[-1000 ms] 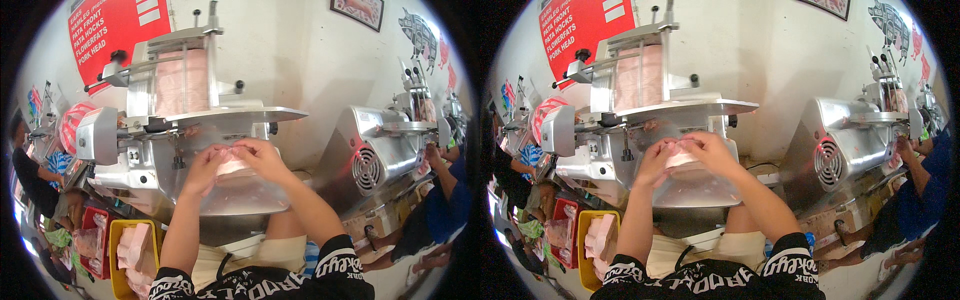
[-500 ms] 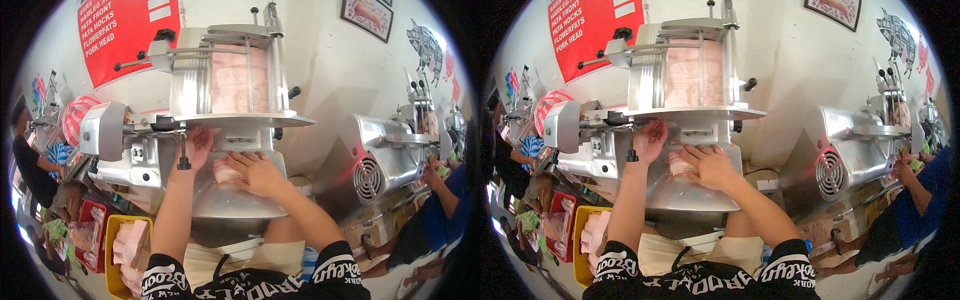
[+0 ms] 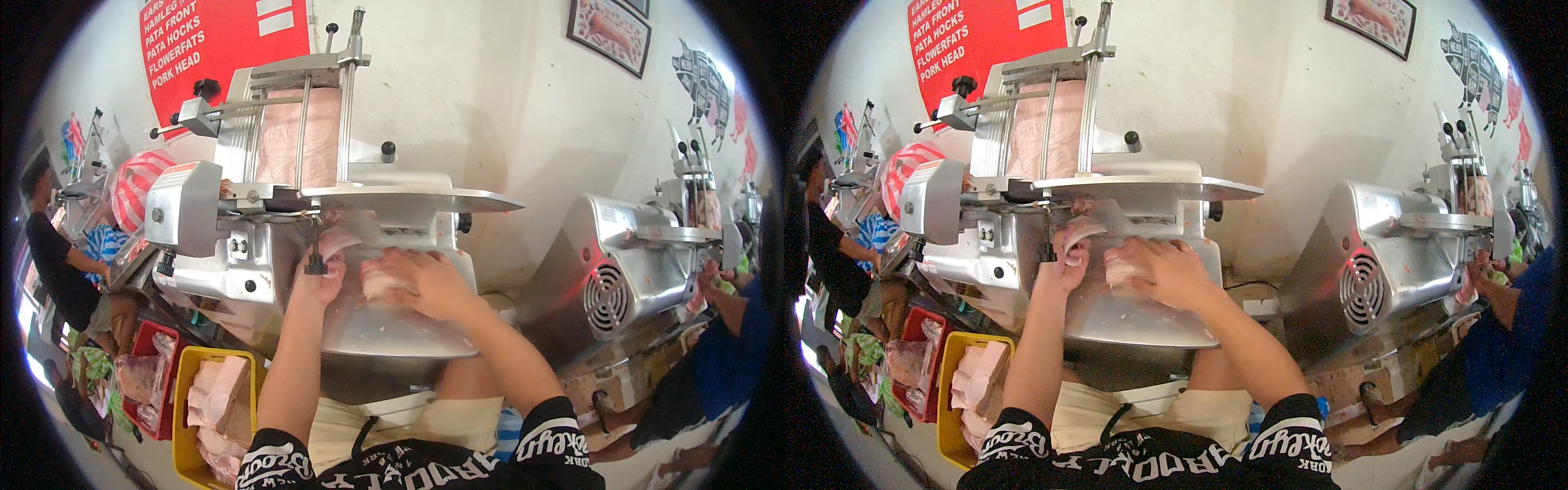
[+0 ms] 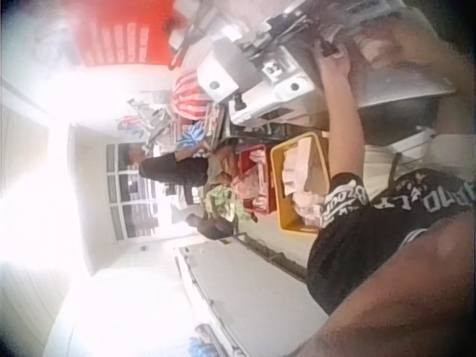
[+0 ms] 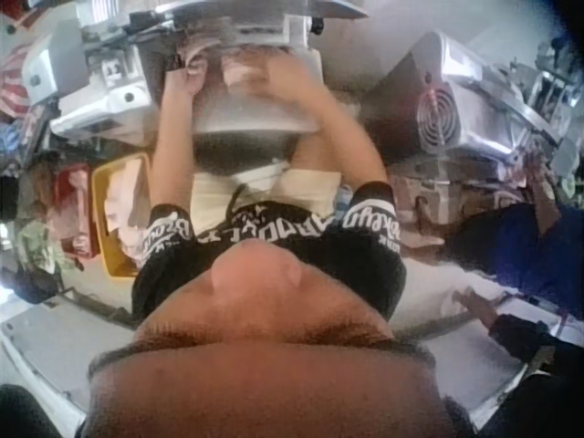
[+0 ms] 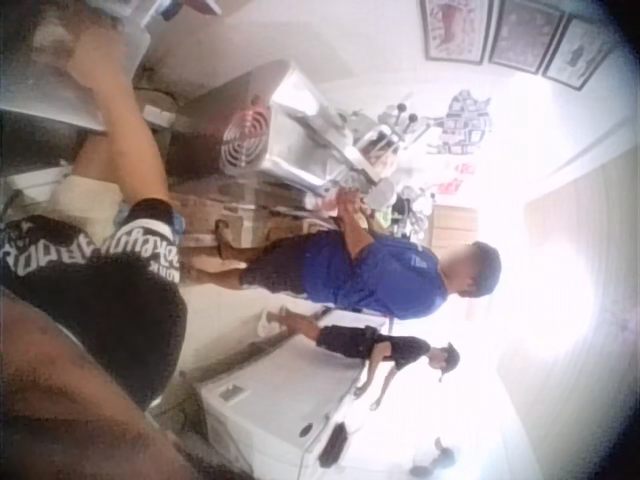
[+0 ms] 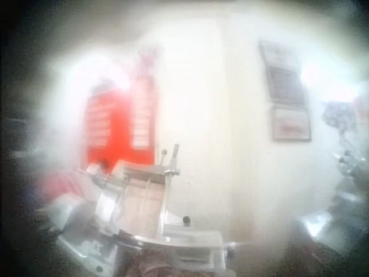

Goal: The person places a large slab of meat onto a commercial slicer, operates the carriage to cut thin slices, and then organizes the resulting slices into a stack.

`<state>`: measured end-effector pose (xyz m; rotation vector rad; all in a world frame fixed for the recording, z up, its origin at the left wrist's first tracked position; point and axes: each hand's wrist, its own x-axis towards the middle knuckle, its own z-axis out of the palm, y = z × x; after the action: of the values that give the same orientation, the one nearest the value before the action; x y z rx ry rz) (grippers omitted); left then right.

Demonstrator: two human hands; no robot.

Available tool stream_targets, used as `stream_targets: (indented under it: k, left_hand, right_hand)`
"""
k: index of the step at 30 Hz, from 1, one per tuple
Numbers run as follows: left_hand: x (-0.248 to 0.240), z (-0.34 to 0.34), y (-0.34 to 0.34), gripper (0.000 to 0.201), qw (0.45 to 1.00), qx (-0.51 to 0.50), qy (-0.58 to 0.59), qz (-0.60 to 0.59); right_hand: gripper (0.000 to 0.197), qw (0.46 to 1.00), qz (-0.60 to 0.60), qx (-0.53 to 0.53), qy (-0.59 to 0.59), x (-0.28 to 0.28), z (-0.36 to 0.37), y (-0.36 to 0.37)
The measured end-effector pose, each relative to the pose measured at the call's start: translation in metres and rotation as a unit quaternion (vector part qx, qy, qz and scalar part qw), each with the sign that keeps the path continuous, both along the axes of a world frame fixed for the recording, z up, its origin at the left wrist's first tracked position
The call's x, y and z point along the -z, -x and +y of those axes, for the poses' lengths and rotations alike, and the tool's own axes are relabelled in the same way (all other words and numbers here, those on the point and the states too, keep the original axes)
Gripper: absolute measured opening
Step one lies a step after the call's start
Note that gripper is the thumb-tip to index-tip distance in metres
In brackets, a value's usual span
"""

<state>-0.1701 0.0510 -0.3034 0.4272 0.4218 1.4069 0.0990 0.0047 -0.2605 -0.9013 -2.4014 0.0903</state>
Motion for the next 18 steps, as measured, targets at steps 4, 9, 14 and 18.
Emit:
stream_targets:
  k: [4, 9, 14, 18]
  left_hand:
    - [-0.037, -0.052, -0.057, 0.024, 0.960, 0.063, -0.107, 0.250]
    - [-0.044, -0.047, -0.082, 0.030, 0.741, -0.089, -0.187, 0.638]
    - [-0.030, -0.031, -0.056, 0.039, 0.586, -0.104, -0.217, 0.774]
    - [-0.027, 0.010, -0.036, 0.022, 0.936, -0.132, -0.073, 0.318]
  right_hand:
    - [0.051, 0.935, 0.288, -0.034, 0.204, -0.013, 0.003, 0.009]
    - [0.034, 0.929, 0.265, 0.084, 0.246, -0.008, 0.012, -0.004]
    - [0.035, 0.967, 0.010, 0.235, -0.098, 0.003, 0.009, -0.021]
    - [0.042, 0.996, -0.018, 0.067, -0.060, 0.018, 0.010, -0.005]
